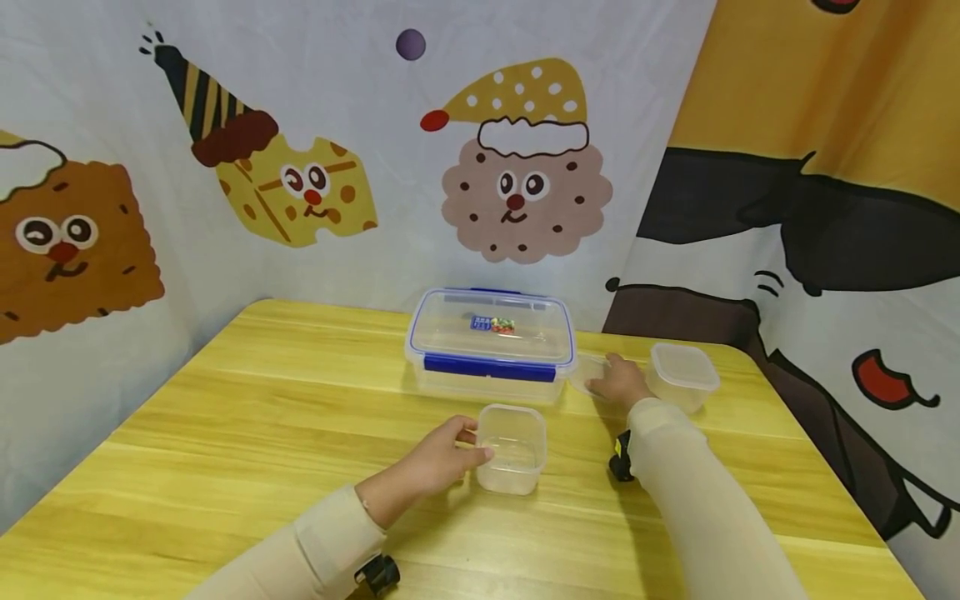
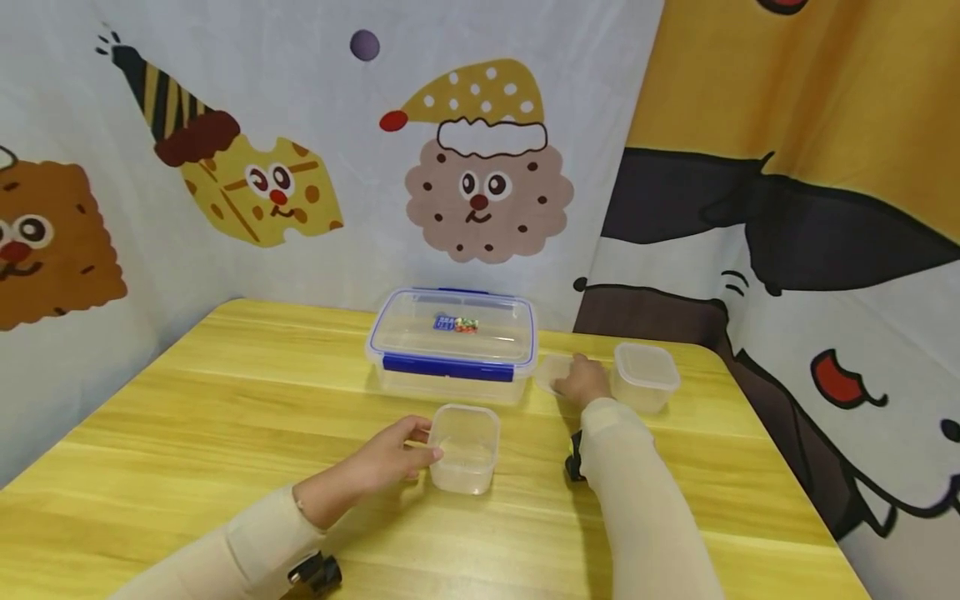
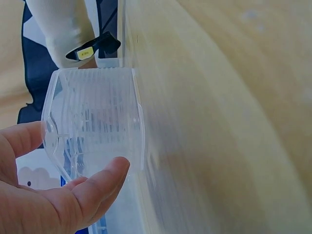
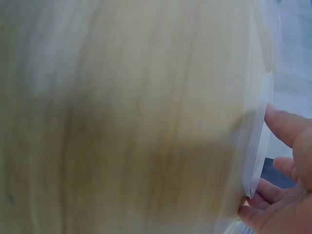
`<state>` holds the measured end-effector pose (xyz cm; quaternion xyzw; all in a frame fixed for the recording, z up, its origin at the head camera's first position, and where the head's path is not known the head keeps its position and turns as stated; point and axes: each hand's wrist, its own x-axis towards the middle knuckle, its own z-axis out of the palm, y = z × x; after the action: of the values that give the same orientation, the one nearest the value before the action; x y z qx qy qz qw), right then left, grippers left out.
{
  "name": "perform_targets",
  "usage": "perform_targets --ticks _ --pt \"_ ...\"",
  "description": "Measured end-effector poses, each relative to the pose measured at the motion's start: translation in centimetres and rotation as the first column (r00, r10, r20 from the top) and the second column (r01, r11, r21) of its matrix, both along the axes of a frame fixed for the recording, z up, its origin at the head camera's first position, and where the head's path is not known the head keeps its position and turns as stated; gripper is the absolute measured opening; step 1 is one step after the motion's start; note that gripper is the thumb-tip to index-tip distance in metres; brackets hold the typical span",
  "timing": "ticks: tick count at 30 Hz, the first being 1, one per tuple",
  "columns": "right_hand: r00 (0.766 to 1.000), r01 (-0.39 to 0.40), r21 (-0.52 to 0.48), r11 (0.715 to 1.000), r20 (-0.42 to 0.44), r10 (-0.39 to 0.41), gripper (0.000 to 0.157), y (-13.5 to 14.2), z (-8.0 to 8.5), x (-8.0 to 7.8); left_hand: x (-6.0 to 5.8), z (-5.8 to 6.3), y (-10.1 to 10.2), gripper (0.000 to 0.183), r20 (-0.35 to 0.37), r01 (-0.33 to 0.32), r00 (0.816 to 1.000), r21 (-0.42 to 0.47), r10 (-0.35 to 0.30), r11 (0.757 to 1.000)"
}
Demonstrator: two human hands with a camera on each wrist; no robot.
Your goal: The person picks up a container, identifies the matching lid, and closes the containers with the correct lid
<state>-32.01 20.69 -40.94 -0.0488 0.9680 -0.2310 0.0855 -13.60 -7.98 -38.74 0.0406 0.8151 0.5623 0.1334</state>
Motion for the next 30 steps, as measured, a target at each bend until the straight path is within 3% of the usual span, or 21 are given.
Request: perform_targets --ticks 13,23,30 --pt "0.996 0.089 -0.077 0.993 0.007 -0.089 0.080 -0.1 -0.4 -0.1 -0.1 -0.1 0.0 0.054 -0.002 -0.003 1.000 0.005 0.003 1.000" --pt "0.991 0.077 -0.143 0.987 -0.096 -0.091 0.077 -0.4 -0.4 0.3 0.0 0.1 0.0 0.052 -0.008 -0.002 1.000 -0.002 0.002 1.000" --pt "0.988 0.097 -0.275 0.957 -0.086 -0.125 0.073 -0.4 -0.3 1.0 0.0 0.0 -0.1 0.052 -0.005 -0.003 1.000 0.004 0.003 1.000"
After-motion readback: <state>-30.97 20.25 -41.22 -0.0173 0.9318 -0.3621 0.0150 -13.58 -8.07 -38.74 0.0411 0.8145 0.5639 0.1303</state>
